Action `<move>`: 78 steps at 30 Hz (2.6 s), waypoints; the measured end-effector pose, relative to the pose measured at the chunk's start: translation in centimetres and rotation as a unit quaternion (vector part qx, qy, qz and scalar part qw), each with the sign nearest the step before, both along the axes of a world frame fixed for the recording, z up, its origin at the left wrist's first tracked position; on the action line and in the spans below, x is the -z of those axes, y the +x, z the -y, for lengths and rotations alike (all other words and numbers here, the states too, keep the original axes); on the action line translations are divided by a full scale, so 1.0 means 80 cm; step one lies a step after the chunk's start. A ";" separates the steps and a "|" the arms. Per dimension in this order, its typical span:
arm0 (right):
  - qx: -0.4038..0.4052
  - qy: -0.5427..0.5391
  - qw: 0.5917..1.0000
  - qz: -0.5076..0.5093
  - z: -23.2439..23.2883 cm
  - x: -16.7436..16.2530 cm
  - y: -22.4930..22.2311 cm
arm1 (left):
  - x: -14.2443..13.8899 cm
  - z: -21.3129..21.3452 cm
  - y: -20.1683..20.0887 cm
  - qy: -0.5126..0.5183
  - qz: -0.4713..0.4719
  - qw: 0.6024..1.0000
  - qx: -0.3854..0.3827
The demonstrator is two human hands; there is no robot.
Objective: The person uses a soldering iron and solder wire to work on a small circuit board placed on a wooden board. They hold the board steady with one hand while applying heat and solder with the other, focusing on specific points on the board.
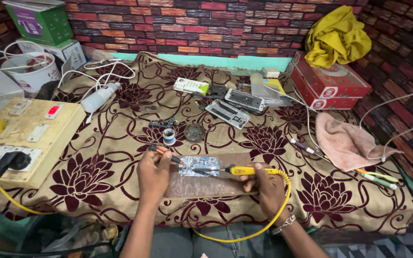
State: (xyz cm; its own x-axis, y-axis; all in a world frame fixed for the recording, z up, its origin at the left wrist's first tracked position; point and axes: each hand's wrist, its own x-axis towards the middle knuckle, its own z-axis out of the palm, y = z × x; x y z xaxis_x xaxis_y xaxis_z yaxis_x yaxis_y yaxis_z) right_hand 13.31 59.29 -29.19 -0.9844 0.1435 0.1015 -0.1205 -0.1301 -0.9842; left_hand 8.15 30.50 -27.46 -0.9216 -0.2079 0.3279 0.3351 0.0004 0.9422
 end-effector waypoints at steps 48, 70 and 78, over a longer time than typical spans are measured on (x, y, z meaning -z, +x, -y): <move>-0.012 -0.049 0.998 -0.022 -0.004 0.010 0.000 | -0.002 -0.003 0.005 -0.031 0.046 0.998 -0.024; -0.007 -0.002 1.000 -0.007 0.000 0.005 0.007 | 0.002 -0.001 0.008 0.028 0.017 0.999 0.007; -0.010 -0.029 0.999 -0.014 0.001 0.013 0.007 | -0.003 0.002 0.015 0.011 0.079 0.997 -0.011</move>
